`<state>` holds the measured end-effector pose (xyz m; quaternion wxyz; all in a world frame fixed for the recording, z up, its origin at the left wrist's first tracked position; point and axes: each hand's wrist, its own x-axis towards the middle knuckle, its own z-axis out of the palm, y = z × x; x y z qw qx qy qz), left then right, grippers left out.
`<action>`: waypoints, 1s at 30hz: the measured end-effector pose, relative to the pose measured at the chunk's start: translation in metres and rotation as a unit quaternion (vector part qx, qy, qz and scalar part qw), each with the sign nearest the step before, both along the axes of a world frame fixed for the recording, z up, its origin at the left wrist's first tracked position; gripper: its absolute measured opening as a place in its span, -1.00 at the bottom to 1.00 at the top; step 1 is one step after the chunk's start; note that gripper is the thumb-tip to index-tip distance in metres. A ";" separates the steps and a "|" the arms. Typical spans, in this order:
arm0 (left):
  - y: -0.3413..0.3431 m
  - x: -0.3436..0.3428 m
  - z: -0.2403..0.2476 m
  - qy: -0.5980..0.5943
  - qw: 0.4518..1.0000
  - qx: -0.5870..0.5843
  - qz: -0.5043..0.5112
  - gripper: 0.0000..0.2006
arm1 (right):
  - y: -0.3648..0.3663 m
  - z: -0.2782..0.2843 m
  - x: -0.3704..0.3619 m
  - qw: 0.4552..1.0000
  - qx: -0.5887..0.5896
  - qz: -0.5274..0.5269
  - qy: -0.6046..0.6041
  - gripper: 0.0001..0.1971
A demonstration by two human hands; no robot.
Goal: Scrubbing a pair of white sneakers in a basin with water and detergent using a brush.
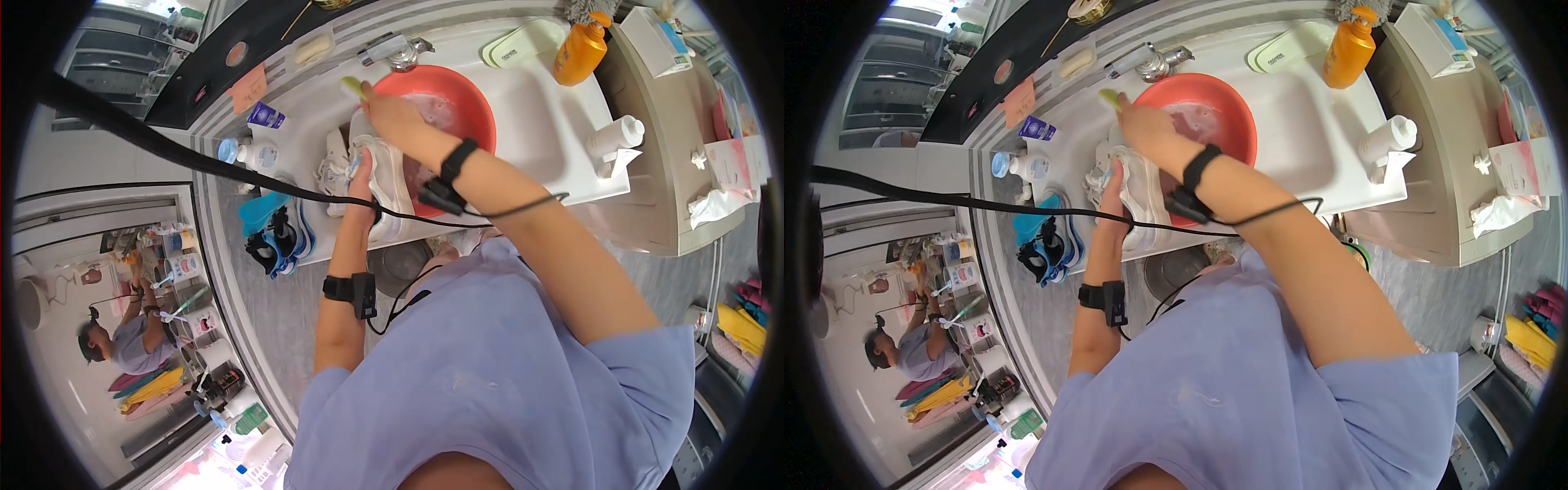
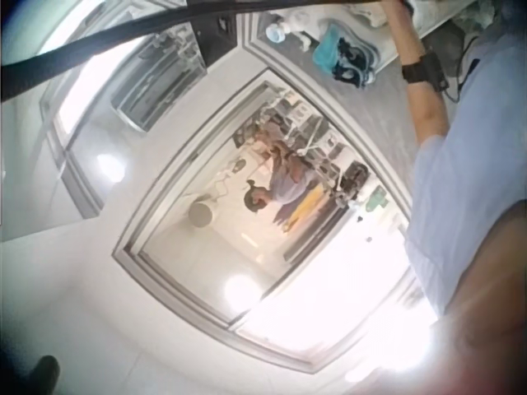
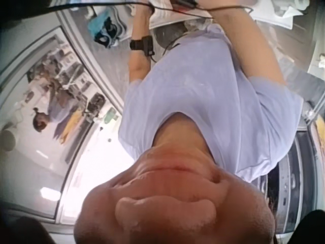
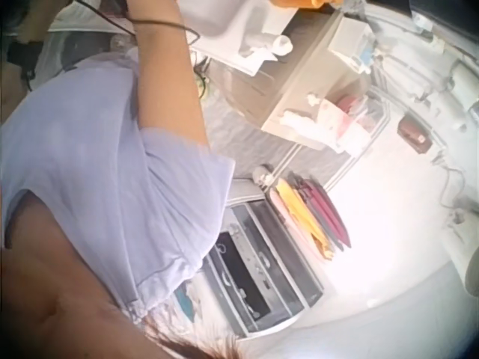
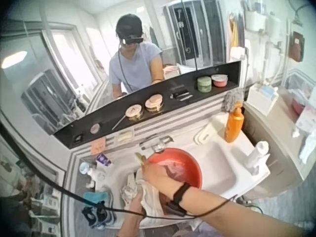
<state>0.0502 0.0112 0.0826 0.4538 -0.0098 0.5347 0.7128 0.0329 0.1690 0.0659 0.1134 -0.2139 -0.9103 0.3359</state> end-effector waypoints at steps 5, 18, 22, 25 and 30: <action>-0.007 -0.005 -0.007 0.023 0.999 0.000 0.040 -0.35 | 0.018 -0.016 0.006 0.999 0.000 0.002 0.041 -0.56; 0.004 -0.042 -0.022 0.030 0.989 0.088 0.114 -0.40 | -0.038 0.005 0.102 0.988 0.019 0.118 -0.095 -0.36; 0.003 -0.058 -0.015 0.061 0.979 0.082 0.174 -0.45 | -0.061 0.020 0.123 0.982 -0.014 0.162 -0.095 -0.41; 0.007 -0.061 -0.016 0.061 0.980 0.043 0.184 -0.41 | -0.066 0.023 0.118 0.985 0.034 0.157 -0.068 -0.43; 0.028 -0.046 -0.030 0.055 0.987 0.068 0.133 -0.38 | -0.037 -0.006 0.052 0.998 0.041 0.054 -0.005 -0.48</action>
